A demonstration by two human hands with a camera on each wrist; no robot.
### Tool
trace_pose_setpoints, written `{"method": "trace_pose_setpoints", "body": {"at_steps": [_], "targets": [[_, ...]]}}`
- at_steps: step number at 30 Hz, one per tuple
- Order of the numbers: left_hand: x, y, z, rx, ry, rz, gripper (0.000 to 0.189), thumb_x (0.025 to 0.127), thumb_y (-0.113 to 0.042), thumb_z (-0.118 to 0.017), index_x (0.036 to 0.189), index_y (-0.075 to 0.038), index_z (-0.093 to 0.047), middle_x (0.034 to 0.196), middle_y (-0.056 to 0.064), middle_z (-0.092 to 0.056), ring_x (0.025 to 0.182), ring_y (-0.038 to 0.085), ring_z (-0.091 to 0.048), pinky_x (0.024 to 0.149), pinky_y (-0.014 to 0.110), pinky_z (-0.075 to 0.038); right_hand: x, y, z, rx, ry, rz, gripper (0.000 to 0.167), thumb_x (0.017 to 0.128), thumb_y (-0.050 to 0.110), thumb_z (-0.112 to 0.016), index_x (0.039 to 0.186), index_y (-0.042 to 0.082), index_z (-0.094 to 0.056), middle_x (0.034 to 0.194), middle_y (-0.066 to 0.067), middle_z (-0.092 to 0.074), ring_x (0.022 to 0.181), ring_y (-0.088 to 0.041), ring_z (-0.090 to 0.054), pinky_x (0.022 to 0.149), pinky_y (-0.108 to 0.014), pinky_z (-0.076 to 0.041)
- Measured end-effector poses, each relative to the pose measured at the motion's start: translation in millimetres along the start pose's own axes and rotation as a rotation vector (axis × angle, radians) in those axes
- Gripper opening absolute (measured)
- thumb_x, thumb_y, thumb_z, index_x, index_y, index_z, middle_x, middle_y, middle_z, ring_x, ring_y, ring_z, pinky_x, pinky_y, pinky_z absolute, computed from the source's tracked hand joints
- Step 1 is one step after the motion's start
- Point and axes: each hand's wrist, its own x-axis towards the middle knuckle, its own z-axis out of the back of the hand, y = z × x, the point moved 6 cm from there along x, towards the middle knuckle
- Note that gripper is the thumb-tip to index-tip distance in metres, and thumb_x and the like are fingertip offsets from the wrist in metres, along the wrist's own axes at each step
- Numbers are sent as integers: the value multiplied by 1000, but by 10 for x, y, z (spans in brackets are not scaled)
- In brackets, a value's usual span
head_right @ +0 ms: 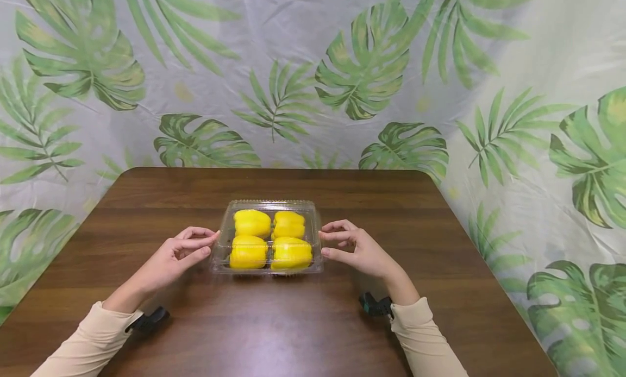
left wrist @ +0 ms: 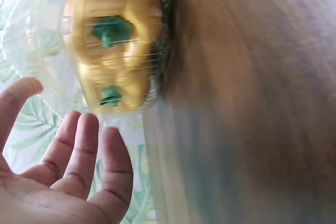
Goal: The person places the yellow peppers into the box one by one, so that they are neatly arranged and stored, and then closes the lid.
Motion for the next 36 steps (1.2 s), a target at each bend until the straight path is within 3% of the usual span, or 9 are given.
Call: {"method": "trace_pose_setpoints", "body": {"at_steps": [6, 10, 14, 18, 23, 30, 36], "targets": [[-31, 77, -43, 47, 18, 21, 45, 104, -19, -72, 147, -10, -65, 135, 11, -64, 120, 23, -57, 88, 26, -51, 7, -92, -49, -13, -2, -44, 37, 99, 23, -79, 135, 14, -76, 148, -10, -60, 126, -35, -61, 99, -35, -55], [-29, 111, -65, 8, -16, 22, 48, 100, -16, -78, 146, -10, -67, 121, 12, -70, 107, 16, -67, 85, 25, -54, 16, -150, -59, -17, -19, -61, 38, 99, 23, -80, 135, 15, -74, 143, -10, -65, 121, -35, -67, 97, -33, -57], [-21, 125, -92, -30, -42, 28, 50, 95, -11, -82, 143, -7, -69, 104, 11, -74, 87, 6, -70, 76, 23, -56, 27, -204, -124, 0, 29, -76, 41, 102, 22, -76, 139, 12, -64, 124, -11, -74, 107, -35, -71, 86, -29, -58], [-22, 134, -148, -64, 8, 70, 56, 99, -12, -78, 152, -7, -61, 97, 13, -75, 73, 17, -71, 63, 28, -56, 17, -217, -193, 16, 86, -69, 48, 107, 20, -68, 149, 8, -50, 107, -12, -78, 95, -39, -74, 83, -33, -60], [-20, 176, -262, -179, 105, 150, 69, 107, -16, -68, 168, -13, -38, 98, 23, -75, 73, 30, -72, 62, 37, -61, 14, -206, -245, 55, 98, -52, 58, 109, 17, -64, 159, 7, -36, 100, -20, -79, 89, -38, -76, 82, -40, -64], [19, 192, -390, -420, 197, 247, 82, 110, -13, -59, 175, -20, -9, 91, 16, -75, 67, 15, -65, 67, 27, -59, 25, -222, -309, 133, 153, -77, 78, 111, 15, -61, 173, 6, -15, 102, -21, -80, 88, -38, -75, 81, -41, -65], [32, 197, -465, -546, 229, 280, 82, 110, -5, -51, 175, -18, -2, 80, 6, -65, 62, 10, -58, 64, 25, -55, 31, -227, -320, 160, 173, -75, 79, 111, 14, -61, 172, 4, -12, 98, -22, -80, 82, -38, -74, 80, -37, -65]]}}
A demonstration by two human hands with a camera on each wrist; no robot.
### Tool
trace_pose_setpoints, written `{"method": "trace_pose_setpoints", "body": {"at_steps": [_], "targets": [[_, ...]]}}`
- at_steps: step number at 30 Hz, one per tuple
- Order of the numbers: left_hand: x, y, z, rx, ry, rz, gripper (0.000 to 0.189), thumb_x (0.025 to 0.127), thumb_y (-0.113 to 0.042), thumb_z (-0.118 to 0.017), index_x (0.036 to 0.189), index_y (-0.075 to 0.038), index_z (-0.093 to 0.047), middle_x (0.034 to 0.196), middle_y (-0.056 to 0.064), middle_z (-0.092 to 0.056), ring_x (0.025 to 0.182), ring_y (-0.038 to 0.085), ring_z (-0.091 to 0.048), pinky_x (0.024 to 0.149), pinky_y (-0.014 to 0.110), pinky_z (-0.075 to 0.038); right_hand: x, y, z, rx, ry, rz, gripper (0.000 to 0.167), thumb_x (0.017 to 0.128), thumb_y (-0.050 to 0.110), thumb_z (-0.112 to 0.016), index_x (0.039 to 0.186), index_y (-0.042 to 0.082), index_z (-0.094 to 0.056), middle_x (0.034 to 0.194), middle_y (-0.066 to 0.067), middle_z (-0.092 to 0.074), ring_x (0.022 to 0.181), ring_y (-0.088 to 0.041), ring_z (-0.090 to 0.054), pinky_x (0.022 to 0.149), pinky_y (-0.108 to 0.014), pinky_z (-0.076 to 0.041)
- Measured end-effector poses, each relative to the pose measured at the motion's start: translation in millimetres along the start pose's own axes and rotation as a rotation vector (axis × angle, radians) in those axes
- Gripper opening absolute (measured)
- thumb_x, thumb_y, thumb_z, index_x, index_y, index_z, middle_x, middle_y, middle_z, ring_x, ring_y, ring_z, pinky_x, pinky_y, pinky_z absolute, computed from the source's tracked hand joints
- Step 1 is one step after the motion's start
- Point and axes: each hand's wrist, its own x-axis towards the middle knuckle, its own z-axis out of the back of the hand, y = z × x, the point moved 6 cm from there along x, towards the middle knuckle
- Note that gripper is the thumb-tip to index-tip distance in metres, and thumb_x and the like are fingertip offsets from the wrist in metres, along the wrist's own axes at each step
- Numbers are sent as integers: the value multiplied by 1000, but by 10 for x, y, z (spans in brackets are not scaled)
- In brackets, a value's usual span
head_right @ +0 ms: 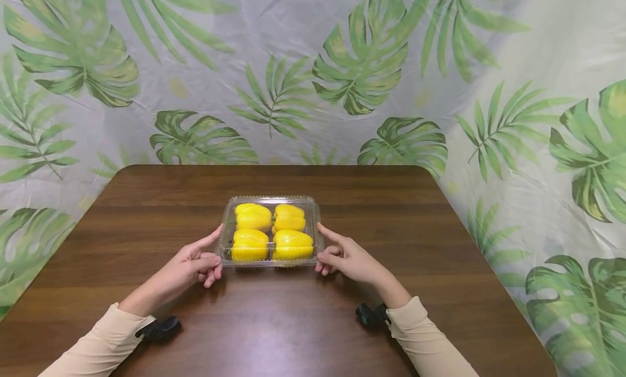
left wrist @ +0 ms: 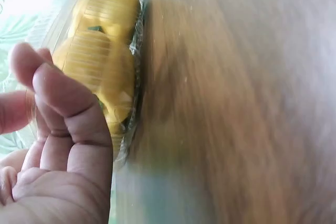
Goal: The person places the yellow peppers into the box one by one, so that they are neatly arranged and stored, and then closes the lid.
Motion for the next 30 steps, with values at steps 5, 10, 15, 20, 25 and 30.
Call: {"method": "trace_pose_setpoints", "body": {"at_steps": [5, 10, 15, 20, 25, 30], "targets": [[14, 4, -11, -20, -29, -1, 82, 108, -2, -50, 174, -17, -4, 76, 5, -63, 60, 9, -55, 61, 23, -53, 7, 10, -7, 33, 17, 11, 78, 111, 13, -59, 172, 2, -11, 97, -27, -78, 80, -40, -72, 79, -37, -65], [7, 21, -5, -13, -61, 17, 81, 107, -2, -51, 174, -19, -9, 72, 4, -62, 57, 9, -53, 59, 23, -50, 15, -8, -20, 42, 20, 14, 78, 111, 12, -59, 172, 1, -12, 95, -27, -77, 79, -39, -72, 79, -36, -65], [11, 24, -5, -2, -83, 30, 81, 106, -2, -52, 174, -19, -11, 70, 3, -61, 56, 9, -51, 57, 23, -48, 19, -10, -14, 46, 17, 22, 78, 111, 11, -59, 171, 1, -12, 95, -27, -77, 79, -39, -71, 78, -34, -65], [12, 21, -8, -2, -97, 52, 82, 106, -2, -52, 174, -20, -12, 70, 4, -60, 55, 10, -50, 57, 23, -47, 26, -10, -9, 30, 11, 24, 77, 111, 11, -59, 172, 2, -13, 94, -28, -77, 79, -39, -70, 77, -33, -64], [9, 28, -9, -9, -101, 65, 82, 106, -2, -52, 174, -22, -12, 70, 4, -60, 55, 10, -50, 57, 23, -48, 41, -18, -12, 32, -12, 13, 76, 110, 9, -59, 172, 2, -16, 91, -27, -77, 75, -33, -70, 75, -32, -62], [6, 43, 0, 1, -117, 80, 81, 106, -4, -50, 175, -23, -12, 71, 5, -61, 55, 11, -52, 58, 24, -51, 49, -28, 8, 12, -27, -14, 75, 110, 11, -61, 172, 4, -19, 92, -26, -78, 76, -28, -72, 76, -34, -63]]}}
